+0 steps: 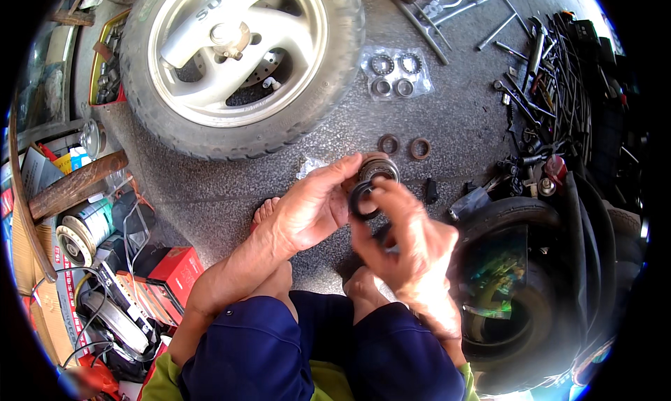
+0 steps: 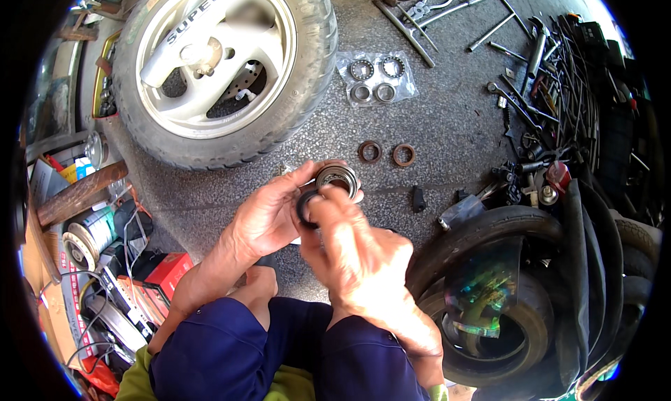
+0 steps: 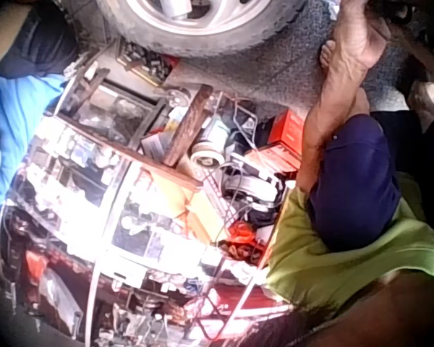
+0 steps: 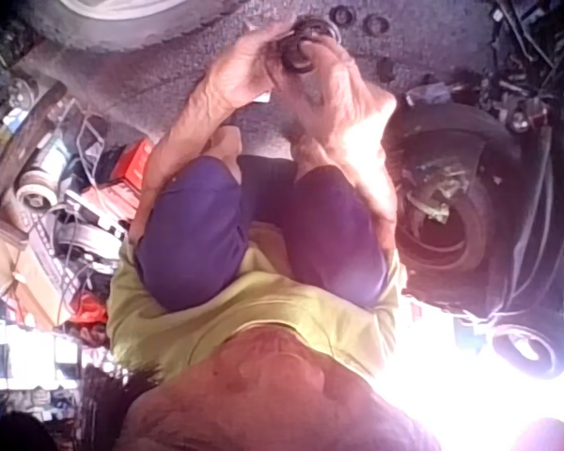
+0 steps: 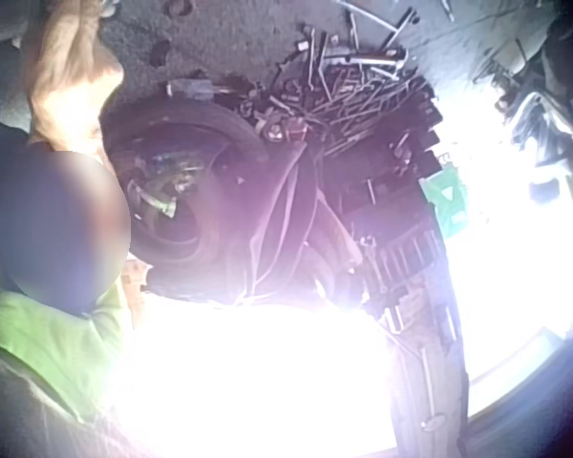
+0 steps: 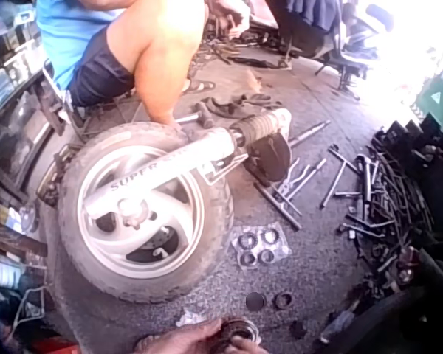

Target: The person sits on the floor and handles several small metal bearings and washers. They unwrap a new bearing from plastic packaging, compare it with used bearings, and rotate the inner rings to inspect them. The person repeatedly picks up, turns over, and examines the bearings and washers by hand.

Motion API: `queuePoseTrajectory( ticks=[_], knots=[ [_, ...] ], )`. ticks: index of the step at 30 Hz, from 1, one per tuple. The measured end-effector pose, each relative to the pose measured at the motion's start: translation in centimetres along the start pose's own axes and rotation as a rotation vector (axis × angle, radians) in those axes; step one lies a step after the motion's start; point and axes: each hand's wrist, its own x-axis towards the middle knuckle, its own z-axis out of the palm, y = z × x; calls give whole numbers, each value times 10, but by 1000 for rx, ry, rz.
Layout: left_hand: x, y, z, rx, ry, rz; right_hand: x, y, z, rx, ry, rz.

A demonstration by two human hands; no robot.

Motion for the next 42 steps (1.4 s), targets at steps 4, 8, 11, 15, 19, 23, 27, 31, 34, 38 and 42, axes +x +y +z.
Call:
queuePoseTrajectory(
  ticks=[4, 8, 11, 15, 19, 23, 27, 31, 34, 38, 42],
  knots=[
    [-3, -2, 0, 5, -3, 48, 1, 14, 0, -125, 3, 53],
    [-5, -1, 1, 24, 5, 26, 1, 19, 1, -150, -35, 48],
    [-4, -1, 1, 5, -10, 23, 3, 21, -2, -179, -61, 23],
    [-5, -1, 3, 52, -6, 24, 4, 21, 0, -183, -108, 67],
    [-5, 1, 8, 121, 27, 12, -3, 23, 12, -240, -165, 137],
    [1, 6, 4, 155, 47, -6, -3, 32, 17, -219, -188, 79],
    [8, 23, 18, 373, 2, 49, 12, 48, 17, -54, -110, 24],
    [20, 32, 30, 568, 10, 163, 32, 47, 12, -104, -116, 98],
    [25, 34, 39, 677, 25, 209, 39, 50, 11, -169, -97, 65],
    [30, 32, 33, 665, 46, 239, 41, 54, 12, -145, -140, 44],
    [31, 28, 24, 593, 85, 184, 35, 60, 17, -129, -229, 42]
  ],
)
